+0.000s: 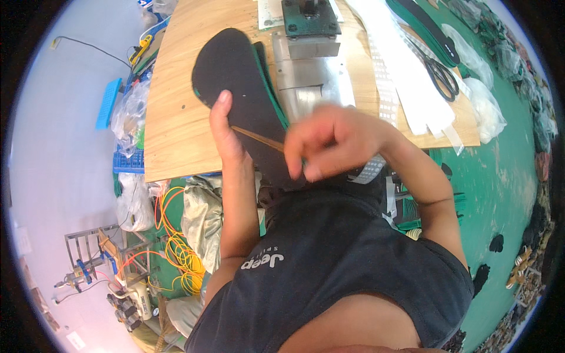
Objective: The person places green shoe insoles into a press machine, applies a transparent label to each one, cuts individual labels from a sheet using scissors, and stacks the completed insoles together with a rubber band.
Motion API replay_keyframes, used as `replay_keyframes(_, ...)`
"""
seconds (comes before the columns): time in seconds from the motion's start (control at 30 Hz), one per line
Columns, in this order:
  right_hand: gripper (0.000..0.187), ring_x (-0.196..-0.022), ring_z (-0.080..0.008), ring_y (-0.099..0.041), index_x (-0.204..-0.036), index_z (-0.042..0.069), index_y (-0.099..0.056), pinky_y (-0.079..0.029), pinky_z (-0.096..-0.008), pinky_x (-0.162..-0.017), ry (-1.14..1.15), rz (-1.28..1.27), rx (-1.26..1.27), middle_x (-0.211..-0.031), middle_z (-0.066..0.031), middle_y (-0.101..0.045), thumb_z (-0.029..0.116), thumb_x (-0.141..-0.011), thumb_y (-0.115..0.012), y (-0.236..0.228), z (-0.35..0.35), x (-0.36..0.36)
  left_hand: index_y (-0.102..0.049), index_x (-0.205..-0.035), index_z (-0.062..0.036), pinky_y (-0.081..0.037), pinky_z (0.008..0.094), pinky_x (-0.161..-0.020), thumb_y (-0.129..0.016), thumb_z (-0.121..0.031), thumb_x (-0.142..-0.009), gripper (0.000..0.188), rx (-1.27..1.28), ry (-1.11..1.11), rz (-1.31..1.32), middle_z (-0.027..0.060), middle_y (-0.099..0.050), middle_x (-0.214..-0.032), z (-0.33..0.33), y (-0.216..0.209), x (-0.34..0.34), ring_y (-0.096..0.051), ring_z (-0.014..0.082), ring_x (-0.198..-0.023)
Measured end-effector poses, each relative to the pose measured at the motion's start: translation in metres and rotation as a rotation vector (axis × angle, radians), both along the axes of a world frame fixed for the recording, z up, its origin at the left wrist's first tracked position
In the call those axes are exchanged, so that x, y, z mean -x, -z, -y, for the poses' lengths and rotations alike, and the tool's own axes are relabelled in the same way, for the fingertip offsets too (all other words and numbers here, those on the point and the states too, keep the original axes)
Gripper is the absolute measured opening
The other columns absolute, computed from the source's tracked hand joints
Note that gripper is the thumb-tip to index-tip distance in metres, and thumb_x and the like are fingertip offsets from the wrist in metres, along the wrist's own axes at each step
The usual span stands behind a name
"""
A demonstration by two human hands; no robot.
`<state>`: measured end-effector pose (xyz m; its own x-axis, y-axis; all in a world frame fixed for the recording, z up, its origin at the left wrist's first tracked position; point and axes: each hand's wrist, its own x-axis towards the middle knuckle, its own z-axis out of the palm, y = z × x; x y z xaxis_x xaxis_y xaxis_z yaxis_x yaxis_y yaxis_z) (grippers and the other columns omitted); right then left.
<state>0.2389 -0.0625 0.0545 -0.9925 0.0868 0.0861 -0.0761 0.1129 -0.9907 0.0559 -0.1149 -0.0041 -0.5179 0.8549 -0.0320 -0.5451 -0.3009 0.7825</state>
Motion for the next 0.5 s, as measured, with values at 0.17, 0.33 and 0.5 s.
replay_keyframes(0.17, 0.03, -0.048, -0.0095, -0.05, -0.114, 0.003, -0.058, -0.038, -0.0215, -0.046, -0.354, 0.276, 0.227, -0.061, -0.0058, -0.06, 0.01, -0.085, -0.056, 0.034, 0.036, -0.024, -0.047, -0.122, -0.0019, -0.045, 0.0417, -0.089, -0.054, -0.032, -0.085, 0.048, -0.264, -0.028, -0.009, 0.0126, -0.059, -0.112, -0.01, -0.007, 0.038, -0.058, 0.0264, -0.099)
replay_keyframes(0.33, 0.044, -0.084, -0.0221, -0.057, -0.103, -0.001, -0.052, -0.045, -0.0359, -0.072, 0.767, -0.429, -0.379, -0.092, -0.0127, -0.06, 0.029, -0.077, -0.071, -0.002, 0.013, -0.006, -0.045, -0.122, 0.0011, -0.043, 0.0405, -0.095, -0.059, -0.013, -0.071, 0.055, -0.376, 0.029, -0.031, 0.0142, -0.055, -0.115, 0.0, -0.003, 0.035, -0.055, 0.0283, -0.105)
replay_keyframes(0.5, 0.05, -0.086, -0.0353, -0.055, -0.101, 0.0, -0.052, -0.044, -0.0381, -0.076, 0.825, -0.179, -0.616, -0.089, -0.0184, -0.056, 0.032, -0.071, -0.073, 0.002, 0.004, 0.03, -0.024, -0.138, -0.0048, -0.025, 0.0445, -0.107, -0.065, -0.042, -0.069, 0.088, -0.319, -0.063, -0.484, 0.0142, -0.032, -0.14, 0.003, 0.0, 0.03, -0.034, 0.03, -0.127)
